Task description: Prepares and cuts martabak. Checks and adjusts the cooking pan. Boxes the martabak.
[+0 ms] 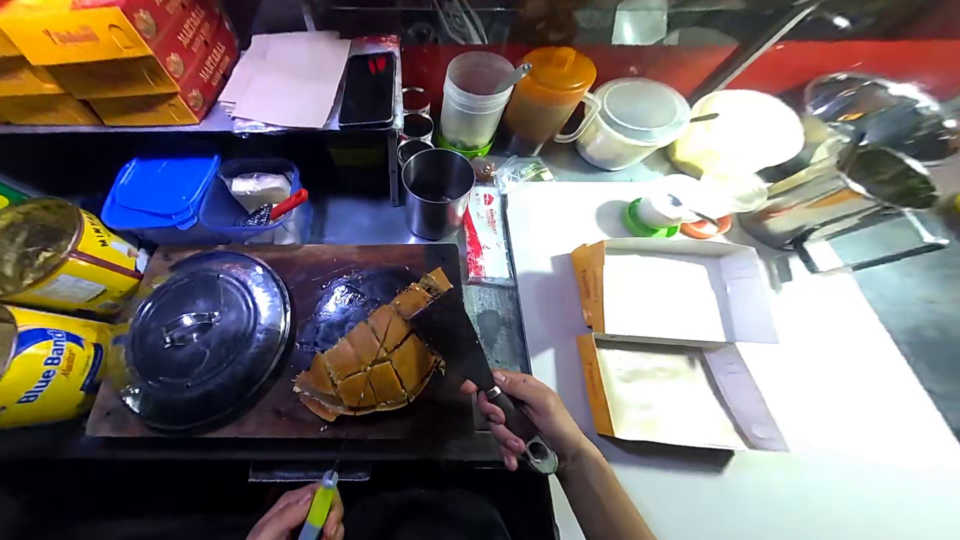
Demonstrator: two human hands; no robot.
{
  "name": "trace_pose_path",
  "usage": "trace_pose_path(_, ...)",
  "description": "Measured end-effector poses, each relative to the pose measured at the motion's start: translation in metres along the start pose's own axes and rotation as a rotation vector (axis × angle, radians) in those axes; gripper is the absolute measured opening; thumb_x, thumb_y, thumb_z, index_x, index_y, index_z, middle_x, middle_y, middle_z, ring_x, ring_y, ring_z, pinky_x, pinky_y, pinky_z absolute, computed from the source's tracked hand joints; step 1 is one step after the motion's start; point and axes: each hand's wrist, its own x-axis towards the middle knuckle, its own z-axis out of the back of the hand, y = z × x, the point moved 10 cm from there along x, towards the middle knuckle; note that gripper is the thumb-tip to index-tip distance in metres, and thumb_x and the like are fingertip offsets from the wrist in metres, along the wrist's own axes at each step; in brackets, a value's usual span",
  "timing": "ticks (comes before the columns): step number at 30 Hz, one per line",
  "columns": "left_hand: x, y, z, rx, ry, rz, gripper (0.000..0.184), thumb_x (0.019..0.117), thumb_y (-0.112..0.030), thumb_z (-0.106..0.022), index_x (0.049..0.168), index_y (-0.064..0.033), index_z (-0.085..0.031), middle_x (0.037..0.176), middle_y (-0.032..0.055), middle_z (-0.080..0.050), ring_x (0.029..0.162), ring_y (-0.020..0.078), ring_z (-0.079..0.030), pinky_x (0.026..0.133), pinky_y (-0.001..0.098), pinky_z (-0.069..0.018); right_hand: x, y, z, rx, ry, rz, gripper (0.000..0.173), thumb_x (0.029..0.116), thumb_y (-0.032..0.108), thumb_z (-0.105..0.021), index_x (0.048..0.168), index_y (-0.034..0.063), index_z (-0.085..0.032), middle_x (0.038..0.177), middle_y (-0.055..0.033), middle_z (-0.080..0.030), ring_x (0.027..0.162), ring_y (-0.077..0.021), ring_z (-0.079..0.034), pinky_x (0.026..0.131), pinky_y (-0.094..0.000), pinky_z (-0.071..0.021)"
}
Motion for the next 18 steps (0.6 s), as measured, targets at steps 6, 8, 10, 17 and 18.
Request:
trace_pose_path(6,0.021,-0.029,-0.004,0.067,-0.032,-0.119,0.038,0.1026,-0.045,-0.05,0.095,-0.0147,-0.072,0.069,-0.0057,-0.06,0.05,0.0019,-0.056,0.044,0.017,-0.0468,-0.016,-0.017,0.0,0.436,0.161,-0.1,0.034,0.1049,0.029,-0.046,0.12,0.0043,-0.066,0.076,0.0013,-0.064,0.051,-0.0053,-0.063,0.047,-0.0205,-0.0572)
trace_pose_path(8,0.025,-0.031,-0.002,0.061,-0.033,-0.125,0.038,0.1023,-0.045,-0.051,0.095,-0.0145,-0.072,0.067,-0.0055,-0.059,0.051,0.0023,-0.056,0.044,0.0173,-0.0471,-0.023,-0.016,-0.003,0.505,0.178,-0.129,0.033,0.105,0.028,-0.048,0.119,0.0037,-0.065,0.077,0.0004,-0.064,0.051,-0.0057,-0.063,0.046,-0.0201,-0.0569)
trace_pose_path(10,0.028,-0.032,0.0,0.039,-0.038,-0.125,0.036,0.1013,-0.044,-0.052,0.095,-0.0142,-0.072,0.066,-0.0051,-0.059,0.051,0.0029,-0.057,0.045,0.0177,-0.0481,-0.029,-0.017,-0.007,0.544,0.202,-0.164,0.033,0.1052,0.027,-0.047,0.12,0.0031,-0.065,0.079,-0.0007,-0.065,0.053,-0.0065,-0.064,0.048,-0.0208,-0.0579)
trace_pose_path(17,0.025,-0.056,0.004,0.406,-0.242,-0.208,0.039,0.1051,-0.04,-0.044,0.102,-0.0154,-0.073,0.071,-0.0064,-0.067,0.051,0.0003,-0.058,0.044,0.0167,-0.0496,-0.08,0.02,0.022,-0.423,-0.186,-0.023,0.034,0.1075,0.031,-0.04,0.119,0.0139,-0.066,0.078,0.0036,-0.067,0.049,-0.0034,-0.059,0.043,-0.0206,-0.0532)
trace_pose_path(18,0.025,-0.071,0.003,0.593,-0.327,-0.233,0.038,0.1057,-0.032,-0.039,0.105,-0.0131,-0.071,0.071,-0.0078,-0.068,0.05,0.0002,-0.058,0.044,0.0171,-0.0498,-0.09,0.035,0.028,-0.774,-0.284,0.056,0.032,0.1072,0.028,-0.043,0.124,0.0118,-0.065,0.082,0.0049,-0.067,0.053,-0.0014,-0.058,0.048,-0.0188,-0.0525)
